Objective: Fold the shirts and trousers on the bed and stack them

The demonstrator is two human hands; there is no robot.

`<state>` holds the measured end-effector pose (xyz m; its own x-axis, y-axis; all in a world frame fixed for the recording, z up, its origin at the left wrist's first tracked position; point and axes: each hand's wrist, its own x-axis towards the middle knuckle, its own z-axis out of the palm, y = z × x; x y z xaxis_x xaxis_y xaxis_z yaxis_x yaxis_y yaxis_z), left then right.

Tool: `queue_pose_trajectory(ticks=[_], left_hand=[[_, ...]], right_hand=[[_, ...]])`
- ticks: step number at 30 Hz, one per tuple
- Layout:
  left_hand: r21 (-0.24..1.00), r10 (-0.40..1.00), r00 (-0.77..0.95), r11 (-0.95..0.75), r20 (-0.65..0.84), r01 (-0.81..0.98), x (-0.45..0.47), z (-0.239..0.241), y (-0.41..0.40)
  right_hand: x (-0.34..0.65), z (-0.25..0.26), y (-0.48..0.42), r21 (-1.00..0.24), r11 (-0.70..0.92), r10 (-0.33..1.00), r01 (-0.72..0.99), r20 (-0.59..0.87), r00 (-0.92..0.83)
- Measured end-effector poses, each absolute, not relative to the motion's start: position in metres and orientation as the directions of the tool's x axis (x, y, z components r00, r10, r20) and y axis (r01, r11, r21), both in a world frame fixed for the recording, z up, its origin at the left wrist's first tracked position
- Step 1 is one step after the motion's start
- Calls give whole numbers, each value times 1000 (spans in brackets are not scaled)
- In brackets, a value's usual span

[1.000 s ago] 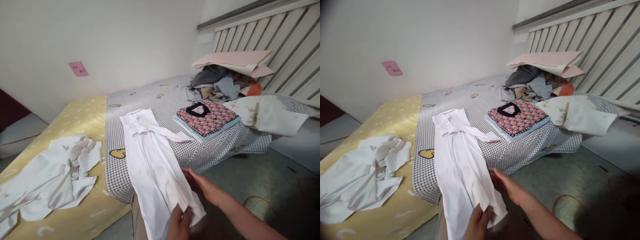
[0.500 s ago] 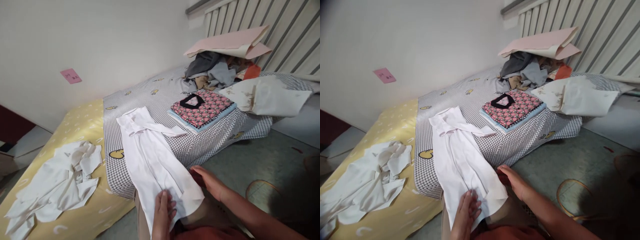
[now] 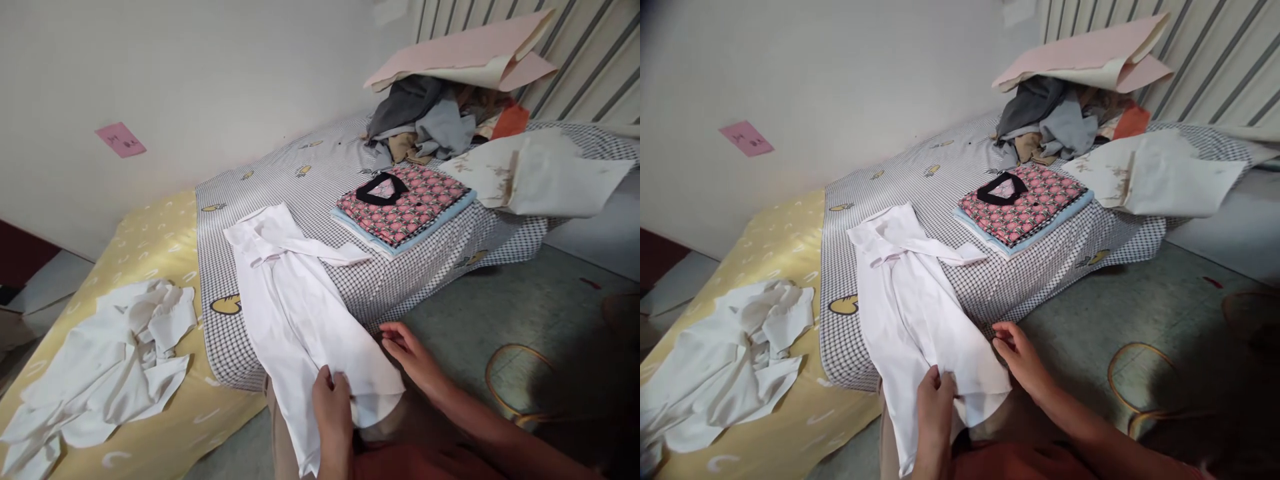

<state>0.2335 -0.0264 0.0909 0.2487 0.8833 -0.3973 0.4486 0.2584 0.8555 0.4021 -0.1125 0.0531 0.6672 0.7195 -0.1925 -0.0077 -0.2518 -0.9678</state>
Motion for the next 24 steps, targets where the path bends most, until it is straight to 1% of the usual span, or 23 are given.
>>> queue_pose_trajectory(ticks=[1, 3, 5, 6, 7, 8, 10, 12, 15, 17, 21, 24], left_hand=[[874, 873, 272, 283, -406, 395, 232, 93, -26], [905, 856, 328, 312, -400, 290, 232, 100, -26], [919, 836, 389, 316, -387, 234, 234, 112, -28], [926, 830, 413, 311, -374, 214, 235, 119, -30], [931, 826, 430, 309, -365, 196, 236, 125, -31], [932, 820, 444, 316, -362, 176, 236, 130, -32], [926, 813, 449, 357, -372, 121, 236, 135, -34], [914, 814, 428, 396, -393, 86, 235, 131, -34], [891, 811, 383, 445, -443, 87, 231, 110, -33], [864, 785, 374, 491, -495, 112, 230, 92, -31], [822, 748, 346, 544, -566, 169, 228, 66, -29], [827, 755, 339, 522, -561, 208, 227, 58, -27]], right_hand=[[400, 55, -117, -967, -240, 744, 87, -126, 656], [391, 64, -122, -925, -169, 858, 340, 31, 512], [378, 73, -121, -813, -72, 932, 578, 152, 330], [372, 76, -118, -751, -53, 937, 658, 189, 292], [368, 77, -115, -701, -70, 924, 710, 222, 310], [365, 77, -111, -669, -111, 896, 735, 252, 365], [365, 71, -107, -650, -200, 824, 733, 294, 485], [370, 60, -110, -653, -216, 790, 726, 320, 523], [378, 43, -126, -647, -161, 801, 745, 355, 482], [378, 37, -138, -627, -127, 822, 769, 367, 436], [375, 36, -149, -547, -75, 862, 834, 385, 329], [376, 37, -148, -484, -66, 865, 872, 408, 292]])
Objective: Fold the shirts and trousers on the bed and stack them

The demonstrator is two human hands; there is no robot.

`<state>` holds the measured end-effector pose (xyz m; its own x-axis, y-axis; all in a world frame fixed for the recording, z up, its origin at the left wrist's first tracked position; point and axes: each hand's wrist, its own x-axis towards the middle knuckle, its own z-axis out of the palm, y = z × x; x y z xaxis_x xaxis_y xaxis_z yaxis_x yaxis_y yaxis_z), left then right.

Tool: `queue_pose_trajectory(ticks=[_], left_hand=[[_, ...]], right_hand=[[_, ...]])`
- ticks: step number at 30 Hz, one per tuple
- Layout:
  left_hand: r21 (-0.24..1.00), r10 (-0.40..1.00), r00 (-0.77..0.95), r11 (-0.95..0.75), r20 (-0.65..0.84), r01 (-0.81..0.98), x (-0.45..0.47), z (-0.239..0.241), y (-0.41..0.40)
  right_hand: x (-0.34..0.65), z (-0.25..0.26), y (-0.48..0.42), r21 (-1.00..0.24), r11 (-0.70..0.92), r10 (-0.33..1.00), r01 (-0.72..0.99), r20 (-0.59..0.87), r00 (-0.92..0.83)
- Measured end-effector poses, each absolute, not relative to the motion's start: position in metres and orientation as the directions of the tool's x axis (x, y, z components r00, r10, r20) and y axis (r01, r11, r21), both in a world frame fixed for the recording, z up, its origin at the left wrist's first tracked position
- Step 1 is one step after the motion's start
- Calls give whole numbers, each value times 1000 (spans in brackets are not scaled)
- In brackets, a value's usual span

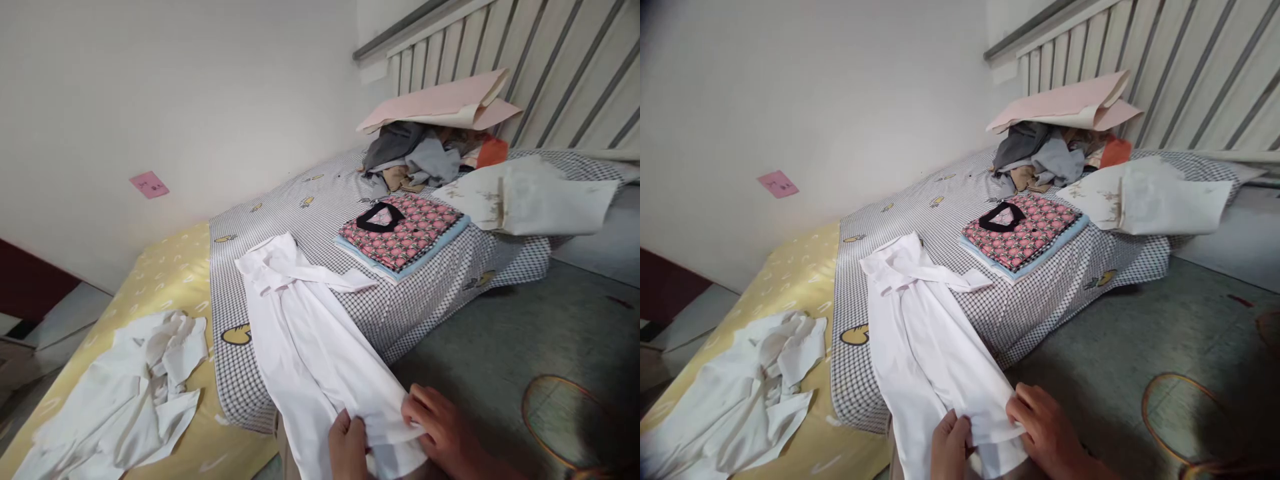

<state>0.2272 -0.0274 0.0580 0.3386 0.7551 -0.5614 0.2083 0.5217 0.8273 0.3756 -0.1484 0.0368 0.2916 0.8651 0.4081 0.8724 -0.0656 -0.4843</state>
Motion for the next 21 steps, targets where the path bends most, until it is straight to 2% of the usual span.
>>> queue_pose_trajectory(ticks=[4, 9, 13, 15, 17, 19, 21], left_hand=[[829, 769, 315, 488, -557, 275, 228, 61, -27], [817, 743, 343, 494, -574, 298, 230, 72, -28], [806, 735, 344, 476, -584, 351, 229, 71, -28], [788, 721, 355, 437, -595, 434, 226, 66, -32], [768, 725, 379, 320, -575, 554, 220, 58, -39], [711, 755, 398, 126, -521, 692, 212, 49, -50], [622, 792, 442, -103, -420, 776, 203, 43, -61]], right_hand=[[376, 40, -149, -460, -112, 910, 881, 308, 277], [381, 59, -157, -497, -295, 939, 816, 6, 343], [412, 88, -158, -580, -327, 945, 746, -200, 259], [429, 102, -144, -610, -309, 950, 730, -173, 259], [438, 110, -120, -632, -265, 950, 728, -40, 310], [432, 111, -92, -627, -184, 924, 757, 151, 350], [411, 101, -68, -555, -114, 885, 824, 320, 338]])
